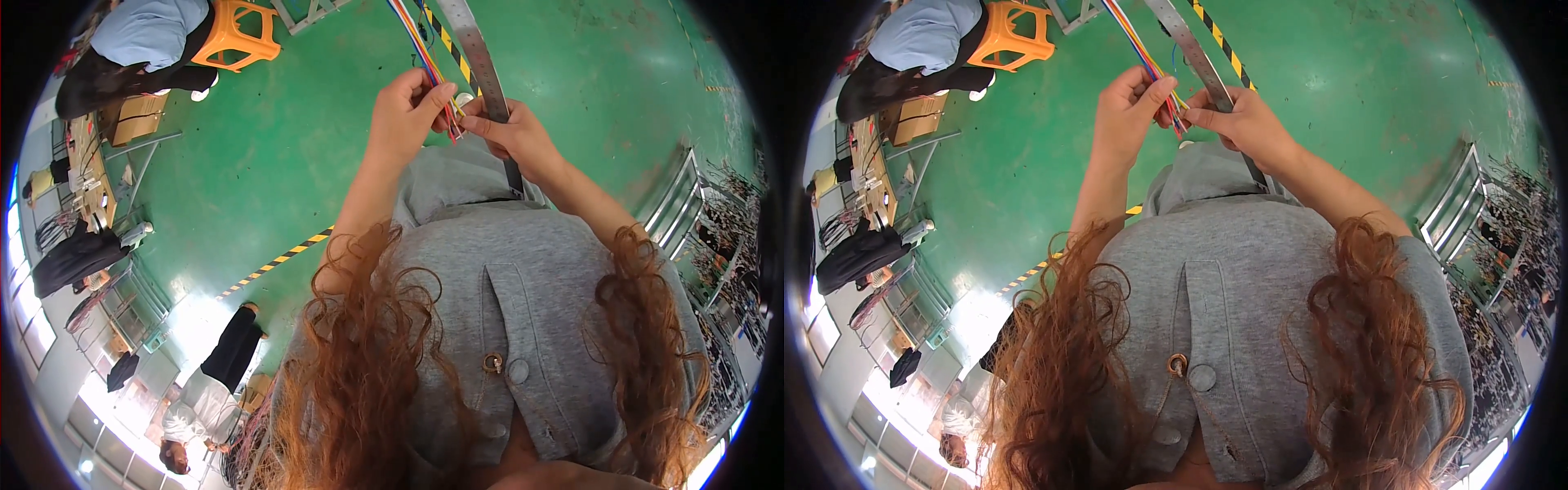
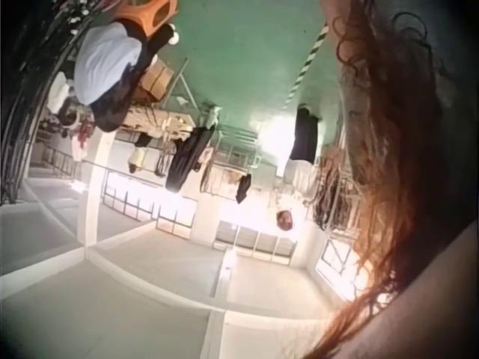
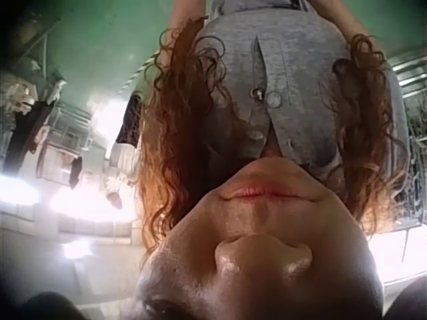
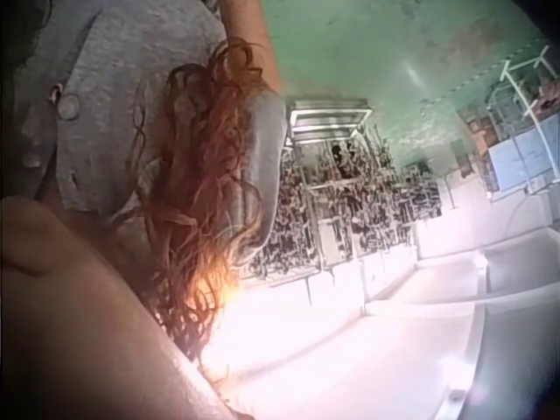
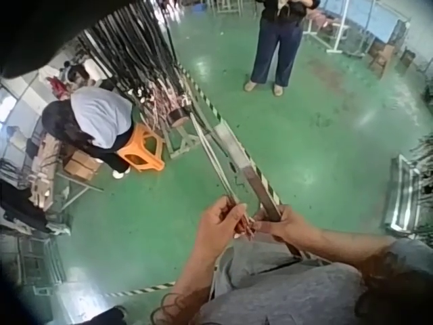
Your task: Measuring bundles of wires with a metal ruler and applying electrical tape to secure them.
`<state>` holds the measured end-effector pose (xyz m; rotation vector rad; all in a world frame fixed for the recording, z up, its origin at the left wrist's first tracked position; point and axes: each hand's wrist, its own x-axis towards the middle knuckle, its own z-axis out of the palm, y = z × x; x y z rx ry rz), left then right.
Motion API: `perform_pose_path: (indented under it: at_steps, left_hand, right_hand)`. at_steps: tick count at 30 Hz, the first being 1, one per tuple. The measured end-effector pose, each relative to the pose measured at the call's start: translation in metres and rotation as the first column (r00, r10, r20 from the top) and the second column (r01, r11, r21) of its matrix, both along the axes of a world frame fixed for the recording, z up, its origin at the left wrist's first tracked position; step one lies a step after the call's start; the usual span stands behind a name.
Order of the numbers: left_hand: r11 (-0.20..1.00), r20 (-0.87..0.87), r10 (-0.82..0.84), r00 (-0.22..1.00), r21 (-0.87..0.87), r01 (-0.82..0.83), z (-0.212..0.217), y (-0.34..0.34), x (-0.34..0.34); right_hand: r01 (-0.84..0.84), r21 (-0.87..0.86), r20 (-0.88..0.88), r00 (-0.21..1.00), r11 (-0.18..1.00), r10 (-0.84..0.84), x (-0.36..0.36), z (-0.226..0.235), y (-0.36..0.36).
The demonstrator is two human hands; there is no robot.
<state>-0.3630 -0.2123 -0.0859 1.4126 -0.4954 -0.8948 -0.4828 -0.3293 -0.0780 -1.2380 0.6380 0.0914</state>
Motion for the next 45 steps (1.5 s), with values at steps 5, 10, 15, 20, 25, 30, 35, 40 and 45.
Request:
perform_pose_path:
  at_steps: [5,10,15,20,25,30,35,40,45]
  left_hand:
    - [1.0,-0.018,0.016,1.0,-0.013,-0.016,0.001,-0.002,-0.001]
    - [0.999,0.097,0.033,0.995,0.022,-0.036,-0.004,-0.003,0.001]
    - [0.997,0.087,0.061,0.994,0.05,-0.066,-0.003,-0.004,-0.002]
    - [0.995,0.074,0.071,0.995,0.063,-0.075,-0.002,-0.004,0.0]
    - [0.991,0.106,0.078,0.991,0.099,-0.089,-0.002,-0.004,0.0]
    - [0.996,0.064,0.061,0.996,0.056,-0.065,-0.003,-0.006,0.002]
    - [0.998,0.027,0.057,0.998,0.014,-0.057,-0.008,-0.007,0.004]
    - [0.999,-0.02,0.039,0.999,0.008,-0.039,-0.003,-0.009,0.005]
    - [0.999,-0.07,0.04,0.997,0.006,-0.039,-0.003,-0.011,0.007]
  right_hand:
    - [-0.006,-0.005,-0.005,1.0,1.0,0.006,0.001,0.001,-0.002]
    - [-0.015,0.026,0.0,1.0,1.0,0.015,0.003,0.003,-0.002]
    - [-0.059,-0.055,-0.022,0.998,0.997,0.058,0.005,0.001,0.001]
    - [-0.049,0.002,-0.016,0.999,0.999,0.049,0.005,0.003,0.001]
    - [-0.083,-0.066,-0.017,0.997,0.994,0.082,0.006,-0.001,0.002]
    - [-0.025,0.014,-0.048,0.999,1.0,0.025,0.008,-0.001,-0.001]
    - [0.008,0.044,-0.032,0.999,0.999,-0.007,0.007,0.001,0.0]
    - [0.034,0.039,-0.009,0.999,0.999,-0.033,0.007,0.001,0.002]
    - [0.043,0.009,0.005,0.999,0.999,-0.043,0.007,0.001,0.003]
